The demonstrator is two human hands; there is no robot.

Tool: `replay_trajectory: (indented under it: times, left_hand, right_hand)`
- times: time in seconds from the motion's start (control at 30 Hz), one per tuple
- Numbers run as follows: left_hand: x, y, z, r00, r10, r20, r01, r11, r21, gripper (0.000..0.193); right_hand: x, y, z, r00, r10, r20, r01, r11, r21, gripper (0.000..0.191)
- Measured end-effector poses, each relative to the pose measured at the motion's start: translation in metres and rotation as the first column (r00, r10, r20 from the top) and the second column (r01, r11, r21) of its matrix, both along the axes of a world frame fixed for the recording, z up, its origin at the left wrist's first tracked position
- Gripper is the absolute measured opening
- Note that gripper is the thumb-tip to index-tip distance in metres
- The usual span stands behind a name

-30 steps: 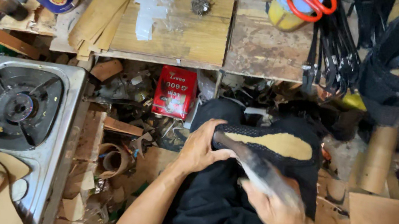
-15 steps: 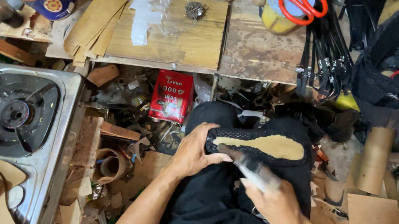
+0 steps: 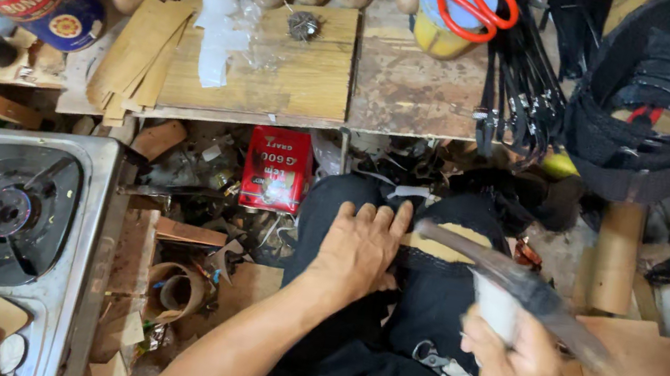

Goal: The person trims the edges of a black sandal sole with a knife, then uses a hammer to press the sole onto a wooden insole. They attach a black strap to the sandal and continue hammering to secure the components.

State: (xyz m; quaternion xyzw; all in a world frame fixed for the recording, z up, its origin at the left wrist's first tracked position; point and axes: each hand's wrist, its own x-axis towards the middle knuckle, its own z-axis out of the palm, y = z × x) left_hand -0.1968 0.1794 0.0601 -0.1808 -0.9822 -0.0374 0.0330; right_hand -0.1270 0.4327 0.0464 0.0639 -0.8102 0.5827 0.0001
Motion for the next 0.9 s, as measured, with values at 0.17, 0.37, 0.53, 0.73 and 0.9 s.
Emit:
replay_trajectory:
  times: [0.17,0.37,0.53,0.73,0.9]
  left_hand:
    - [0.002,0.016,-0.019,0.991,0.016,-0.131,-0.022,0.999,-0.048,0.053]
    - [0.004,0.020,-0.032,0.978,0.061,-0.199,-0.067,0.998,-0.023,0.044]
    - [0.003,0.023,-0.030,0.981,0.056,-0.187,-0.065,0.997,-0.044,0.045]
    - [0.001,0.027,-0.028,0.980,0.053,-0.194,-0.068,0.995,-0.071,0.045]
    - [0.000,0.028,-0.029,0.980,0.051,-0.192,-0.064,0.996,-0.059,0.046]
  right_hand:
    - [-0.021,-0.008,0.013,0.945,0.114,-0.308,-0.078,0.989,0.127,0.019]
    - [-0.024,0.004,-0.009,0.930,-0.076,0.360,0.023,0.988,0.150,0.039]
    - [-0.022,0.018,-0.010,0.989,-0.058,-0.138,0.086,0.974,0.209,0.027]
    - [-0.033,0.028,0.008,0.995,-0.102,0.004,0.101,0.990,0.099,0.036]
    - [-0.039,0.022,0.012,0.980,-0.138,-0.145,0.104,0.971,-0.216,0.038]
